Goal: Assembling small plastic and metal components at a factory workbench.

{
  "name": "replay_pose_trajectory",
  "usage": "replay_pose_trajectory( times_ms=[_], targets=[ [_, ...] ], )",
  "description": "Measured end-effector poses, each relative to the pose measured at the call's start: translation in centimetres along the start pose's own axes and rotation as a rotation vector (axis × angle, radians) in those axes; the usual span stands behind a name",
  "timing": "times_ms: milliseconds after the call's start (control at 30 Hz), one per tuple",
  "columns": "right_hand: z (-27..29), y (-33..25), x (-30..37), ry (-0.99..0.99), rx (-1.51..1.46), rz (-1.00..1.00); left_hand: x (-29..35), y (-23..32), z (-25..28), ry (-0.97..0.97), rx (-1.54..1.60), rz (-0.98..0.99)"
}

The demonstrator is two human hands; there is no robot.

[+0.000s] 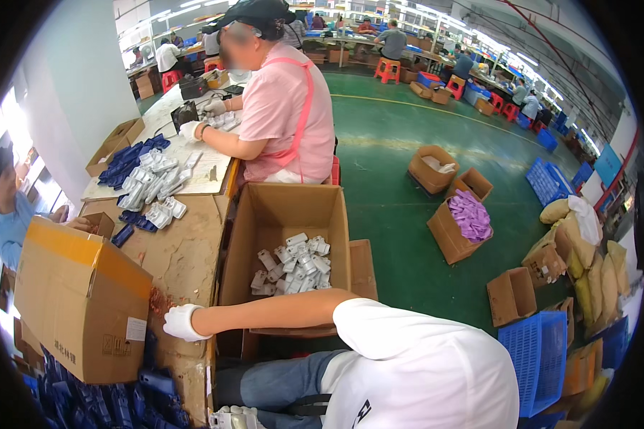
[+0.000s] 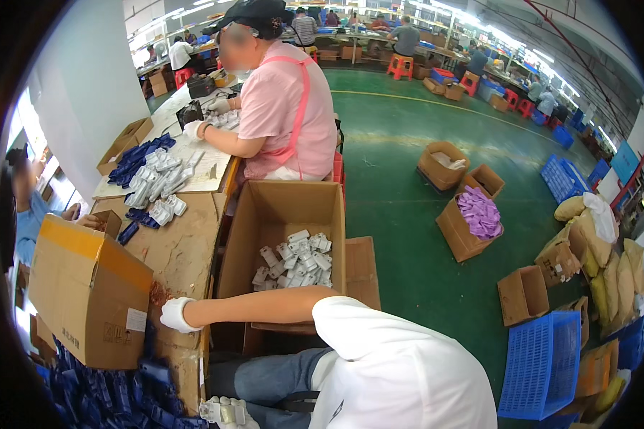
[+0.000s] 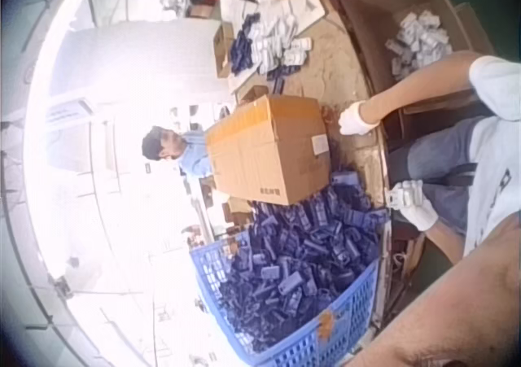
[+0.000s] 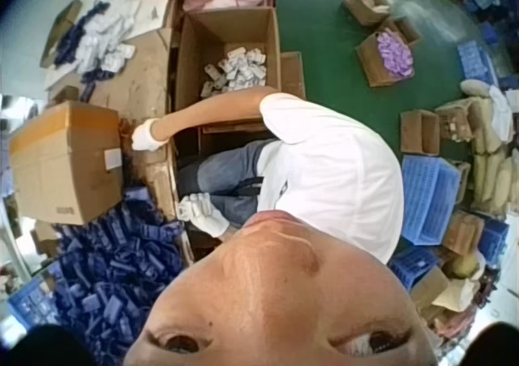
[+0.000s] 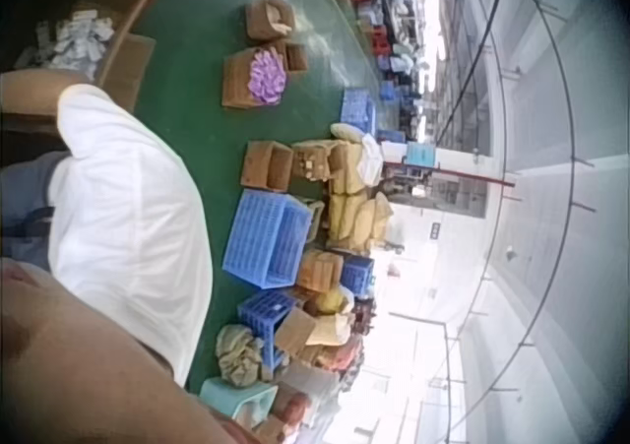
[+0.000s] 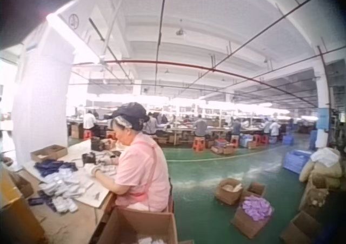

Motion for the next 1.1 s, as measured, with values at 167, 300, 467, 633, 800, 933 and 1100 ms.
replay_pose_trajectory(
  times_ms=[167, 300, 467, 633, 800, 933, 1100],
  targets=[
    [0.8, -0.5, 0.3, 0.189, 0.109, -0.169, 0.0, 0.2, 0.0, 0.032, -0.046, -0.036],
    [-1.0, -0.9, -0.1, 0.172, -0.115, -0.354, -0.2, 0.0, 0.3, -0.01, -0.04, -0.015],
    [-1.9, -1.3, 0.5, 0.184, -0.328, -0.453, -0.3, -0.1, 0.1, -0.059, -0.064, -0.013],
    [0.4, -0.7, 0.4, 0.113, -0.035, -0.284, 0.2, 0.0, -0.6, -0.016, -0.089, -0.009],
    [2.7, -0.1, 1.0, -0.007, 0.187, -0.103, 0.7, 0.0, -1.6, 0.038, -0.04, 0.022],
    [1.6, 0.6, 0.4, 0.034, 0.134, -0.136, -0.3, -0.1, -0.7, -0.158, 0.016, 0.056],
    [2.2, 0.0, 0.5, 0.025, 0.14, -0.109, 1.5, 0.2, -3.4, 0.018, -0.068, -0.036]
  ],
)
Point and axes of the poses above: each hand's wrist, its own x-axis away from the middle knuckle, its own z-axis out of the back of the hand, y = z × x, the point moved 3 cm from there along -x, towards the middle knuckle, and after that the axes turned 12 degrees about x, right-handed, at the moved point
